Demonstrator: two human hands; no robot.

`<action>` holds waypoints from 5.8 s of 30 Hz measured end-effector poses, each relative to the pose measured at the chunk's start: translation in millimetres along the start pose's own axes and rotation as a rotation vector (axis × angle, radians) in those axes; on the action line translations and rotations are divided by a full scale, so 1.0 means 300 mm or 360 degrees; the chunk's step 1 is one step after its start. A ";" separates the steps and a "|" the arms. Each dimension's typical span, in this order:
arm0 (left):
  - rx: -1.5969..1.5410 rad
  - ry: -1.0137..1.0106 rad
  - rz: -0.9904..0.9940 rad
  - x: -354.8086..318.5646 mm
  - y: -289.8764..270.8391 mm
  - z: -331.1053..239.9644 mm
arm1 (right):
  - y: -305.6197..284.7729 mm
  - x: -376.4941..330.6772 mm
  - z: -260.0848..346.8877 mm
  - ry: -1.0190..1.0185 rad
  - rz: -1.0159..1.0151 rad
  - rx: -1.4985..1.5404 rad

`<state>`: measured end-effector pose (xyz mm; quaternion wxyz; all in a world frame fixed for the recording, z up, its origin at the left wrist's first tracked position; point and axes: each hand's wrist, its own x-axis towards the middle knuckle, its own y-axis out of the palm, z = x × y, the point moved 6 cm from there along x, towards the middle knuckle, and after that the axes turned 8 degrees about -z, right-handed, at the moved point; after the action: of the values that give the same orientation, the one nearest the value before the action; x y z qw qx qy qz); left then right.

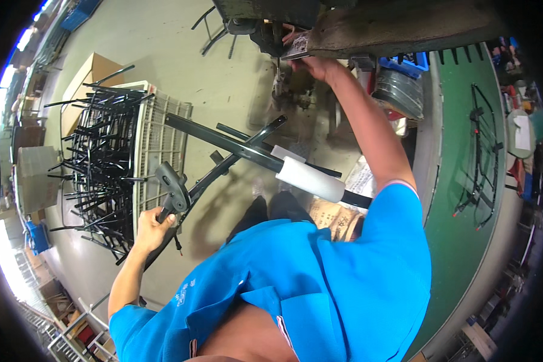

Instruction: The person repeatedly picks up black metal frame parts and white cylindrical foam sleeves, then slides the sleeves onto the frame legs. The person uses a handheld tool to secure the parts at a workbench, then places the assembled frames into a nearby bin.

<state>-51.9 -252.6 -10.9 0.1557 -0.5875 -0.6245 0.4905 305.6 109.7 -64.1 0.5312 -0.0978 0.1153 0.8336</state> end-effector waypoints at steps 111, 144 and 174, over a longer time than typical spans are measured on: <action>0.0015 0.0245 0.0273 0.490 -0.014 -0.351 | 0.122 -0.220 0.134 -0.1285 -0.0547 -0.0949; 0.0155 0.0221 0.0393 0.532 -0.042 -0.367 | 0.118 -0.245 0.156 -0.0688 -0.0166 -0.1415; 0.0047 0.0276 0.0481 0.655 0.022 -0.322 | 0.175 -0.188 0.067 -0.0406 -0.0385 -0.2322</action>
<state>-25.0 -38.1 -45.6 0.1422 -0.7125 -0.5058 0.4650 280.6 45.4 -24.1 0.4287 -0.3397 -0.5406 0.6392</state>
